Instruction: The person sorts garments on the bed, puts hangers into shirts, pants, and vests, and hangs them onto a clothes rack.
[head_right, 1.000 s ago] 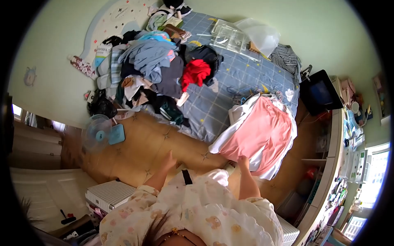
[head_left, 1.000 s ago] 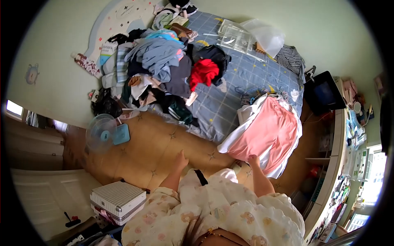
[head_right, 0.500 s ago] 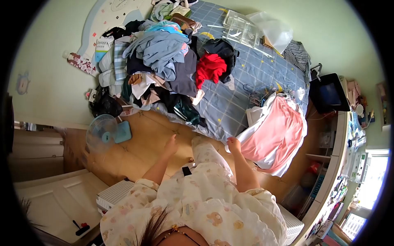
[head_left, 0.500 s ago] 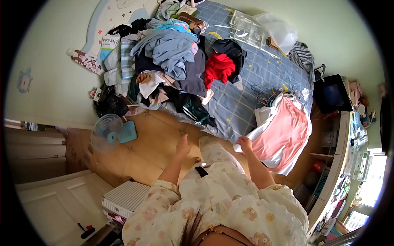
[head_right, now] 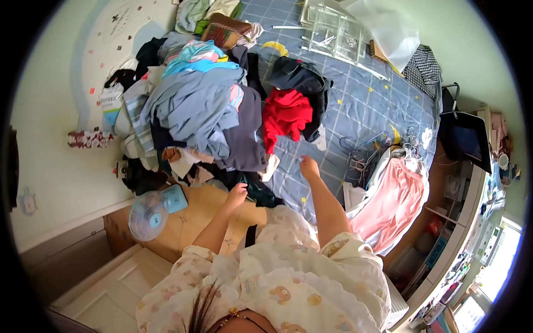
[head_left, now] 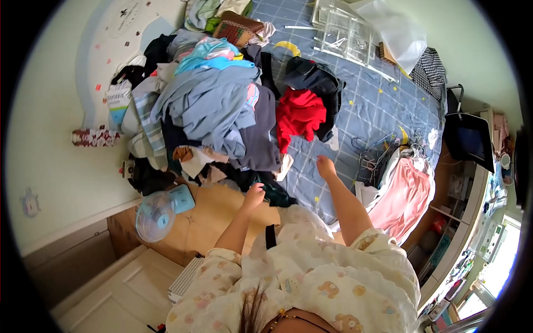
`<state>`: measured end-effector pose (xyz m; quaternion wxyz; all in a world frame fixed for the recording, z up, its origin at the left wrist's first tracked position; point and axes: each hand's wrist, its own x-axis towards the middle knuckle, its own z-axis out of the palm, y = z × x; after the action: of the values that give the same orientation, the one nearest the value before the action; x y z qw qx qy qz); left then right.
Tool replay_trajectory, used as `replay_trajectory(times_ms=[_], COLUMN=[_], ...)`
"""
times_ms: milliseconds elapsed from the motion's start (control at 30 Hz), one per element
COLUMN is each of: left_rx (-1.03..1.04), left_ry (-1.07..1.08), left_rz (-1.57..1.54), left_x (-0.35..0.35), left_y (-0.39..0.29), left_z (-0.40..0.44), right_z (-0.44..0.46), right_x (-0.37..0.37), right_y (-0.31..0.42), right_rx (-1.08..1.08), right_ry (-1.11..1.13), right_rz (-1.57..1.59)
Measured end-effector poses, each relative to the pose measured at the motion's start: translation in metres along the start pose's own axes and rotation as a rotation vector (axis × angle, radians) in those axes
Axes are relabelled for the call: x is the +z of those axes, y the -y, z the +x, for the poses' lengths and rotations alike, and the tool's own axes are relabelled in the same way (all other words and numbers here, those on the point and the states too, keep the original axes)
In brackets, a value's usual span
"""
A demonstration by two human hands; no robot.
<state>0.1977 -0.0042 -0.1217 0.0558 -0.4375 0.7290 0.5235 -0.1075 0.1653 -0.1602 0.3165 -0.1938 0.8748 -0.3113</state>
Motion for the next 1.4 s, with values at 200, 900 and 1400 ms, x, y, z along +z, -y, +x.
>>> replay_trajectory(times_ms=[200, 900, 1400], left_rx=[0.008, -0.556, -0.114], left_ry=[0.203, 0.453, 0.831], left_rz=[0.103, -0.768, -1.477], left_x=[0.011, 0.036, -0.028], left_y=[-0.051, -0.119, -0.207], left_z=[0.12, 0.127, 0.045], right_z=[0.109, 0.02, -0.23], right_x=[-0.019, -0.047, -0.077], right_y=[0.064, 0.117, 0.207], right_rx=[-0.129, 0.463, 0.075], right_ry=[0.117, 0.142, 0.532], right_rz=[-0.387, 1.458, 1.338])
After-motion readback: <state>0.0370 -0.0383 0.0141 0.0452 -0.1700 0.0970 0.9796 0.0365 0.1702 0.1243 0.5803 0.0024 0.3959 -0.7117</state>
